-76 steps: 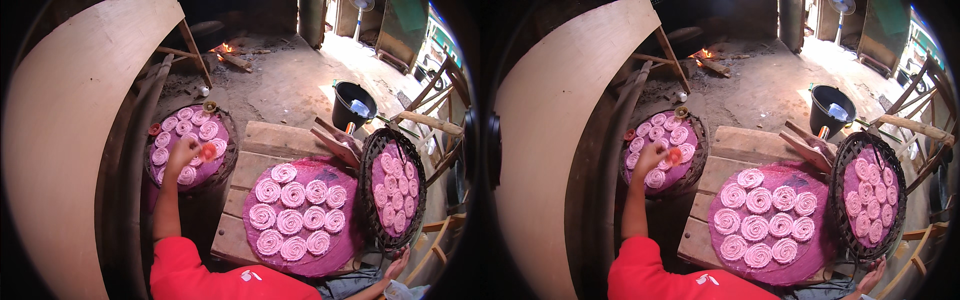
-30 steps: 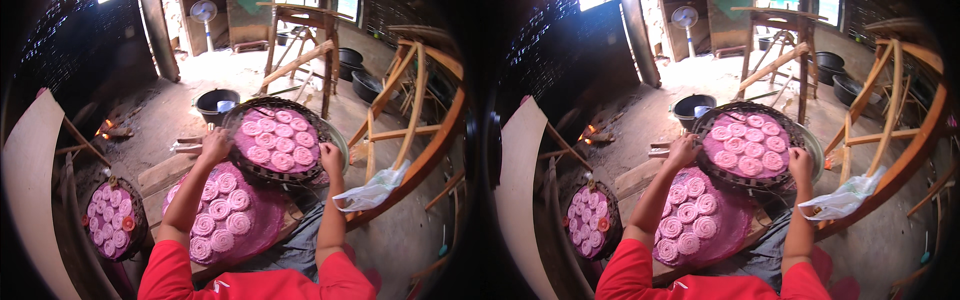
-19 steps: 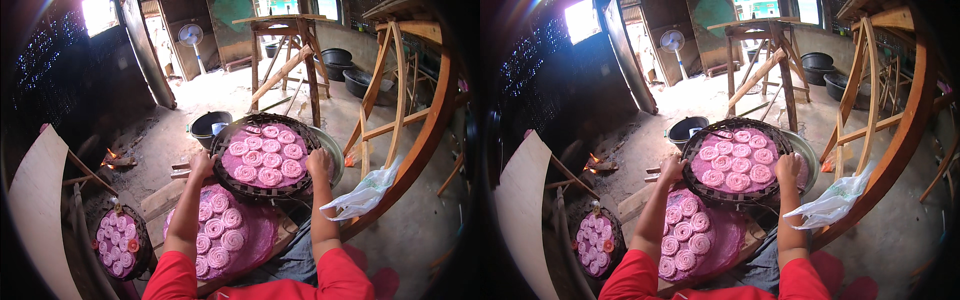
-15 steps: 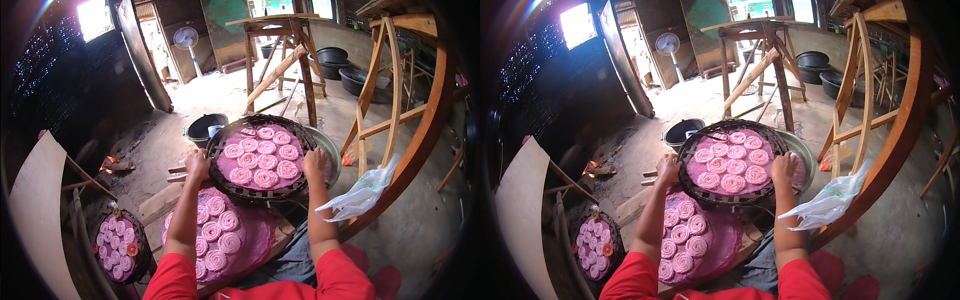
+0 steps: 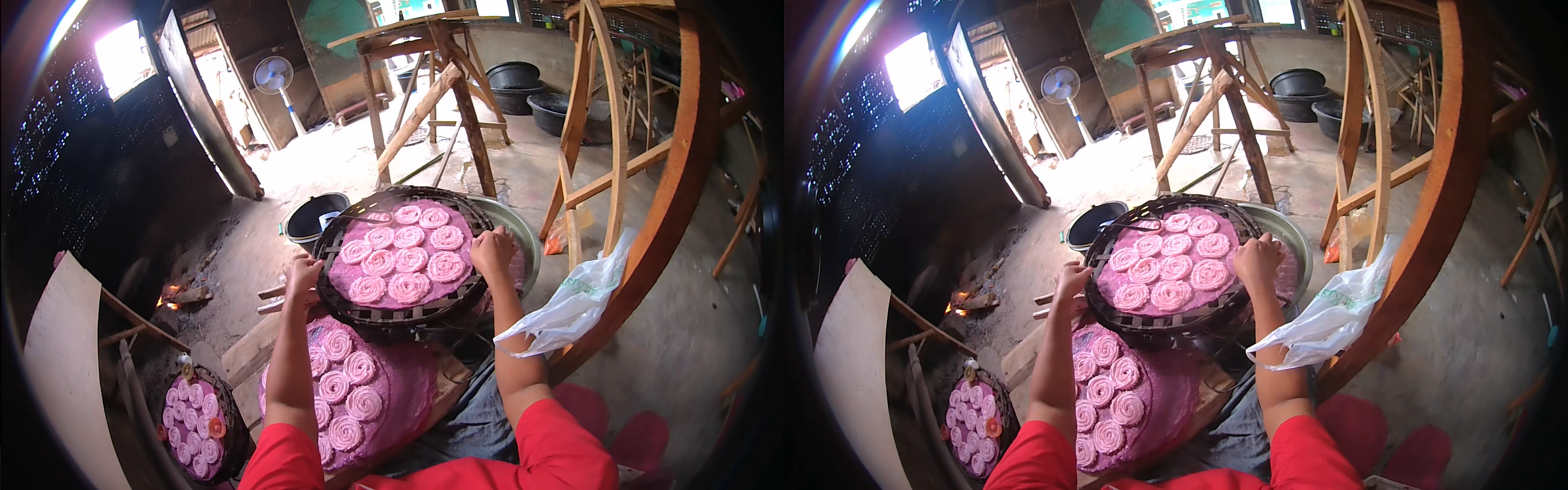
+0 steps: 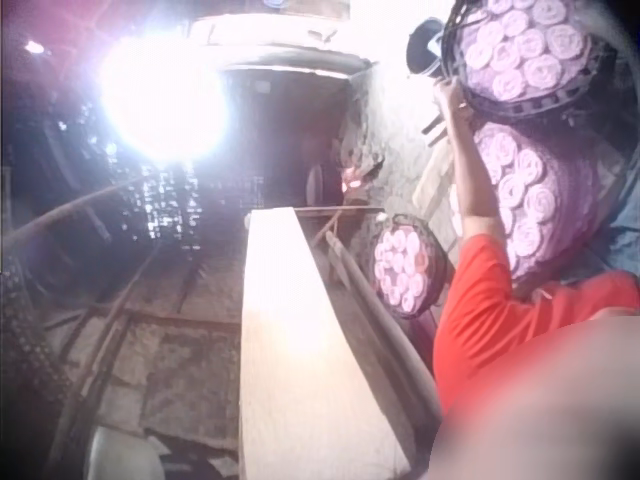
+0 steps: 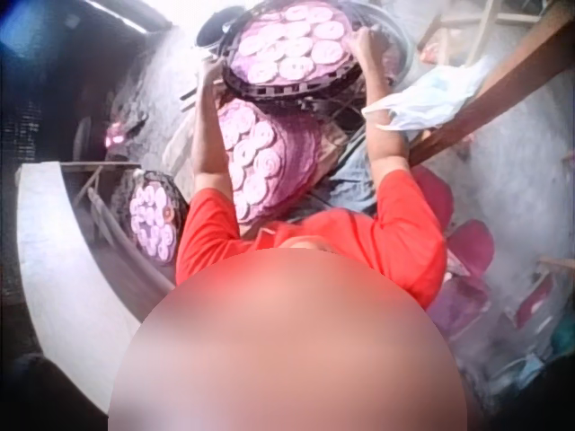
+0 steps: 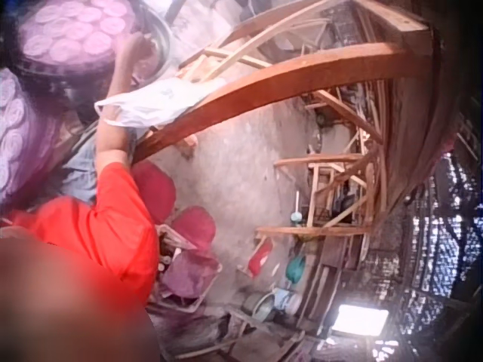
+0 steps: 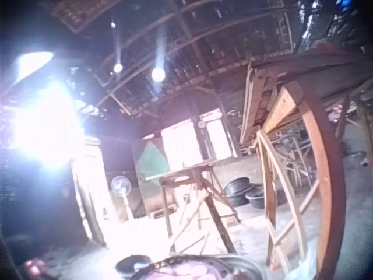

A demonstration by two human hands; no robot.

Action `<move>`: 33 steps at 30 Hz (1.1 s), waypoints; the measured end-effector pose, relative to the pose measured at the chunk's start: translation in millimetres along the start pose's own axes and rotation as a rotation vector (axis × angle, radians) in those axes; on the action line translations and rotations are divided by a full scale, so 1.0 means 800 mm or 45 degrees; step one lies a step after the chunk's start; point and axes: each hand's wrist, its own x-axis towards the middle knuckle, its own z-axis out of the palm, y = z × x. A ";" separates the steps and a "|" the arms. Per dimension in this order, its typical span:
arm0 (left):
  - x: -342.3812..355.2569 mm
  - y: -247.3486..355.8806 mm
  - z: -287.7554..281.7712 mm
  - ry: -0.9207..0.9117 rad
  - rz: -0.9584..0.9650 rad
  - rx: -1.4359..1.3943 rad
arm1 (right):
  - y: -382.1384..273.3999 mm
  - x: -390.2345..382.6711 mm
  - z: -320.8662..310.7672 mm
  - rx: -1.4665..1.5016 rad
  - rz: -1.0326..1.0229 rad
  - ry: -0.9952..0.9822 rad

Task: The person uses a wooden piping tool to squeeze pink paste into rose-shaped decorations on a pink mat. They repeatedly scoop paste from a metal bowl, pipe each rose, and arrange them in rows on the mat and in a woven tray.

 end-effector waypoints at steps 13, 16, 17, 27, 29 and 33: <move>-0.020 -0.014 0.032 -0.204 -0.186 -1.161 | 0.004 0.018 0.031 2.303 0.829 -0.383; -0.027 -0.011 0.022 -0.282 -0.131 -1.381 | 0.015 0.023 0.016 2.504 0.873 -0.495; -0.035 -0.014 0.019 -0.244 -0.119 -1.383 | 0.019 0.025 0.008 2.505 0.869 -0.493; -0.151 -0.003 -0.037 -0.592 -0.352 -2.151 | 0.087 -0.100 -0.116 1.838 0.534 0.212; -0.203 0.006 -0.045 -0.148 0.141 -1.137 | 0.088 -0.143 -0.127 2.441 0.295 -0.074; -0.269 0.030 -0.081 0.459 0.626 -0.503 | 0.065 -0.186 -0.130 3.202 0.038 -0.262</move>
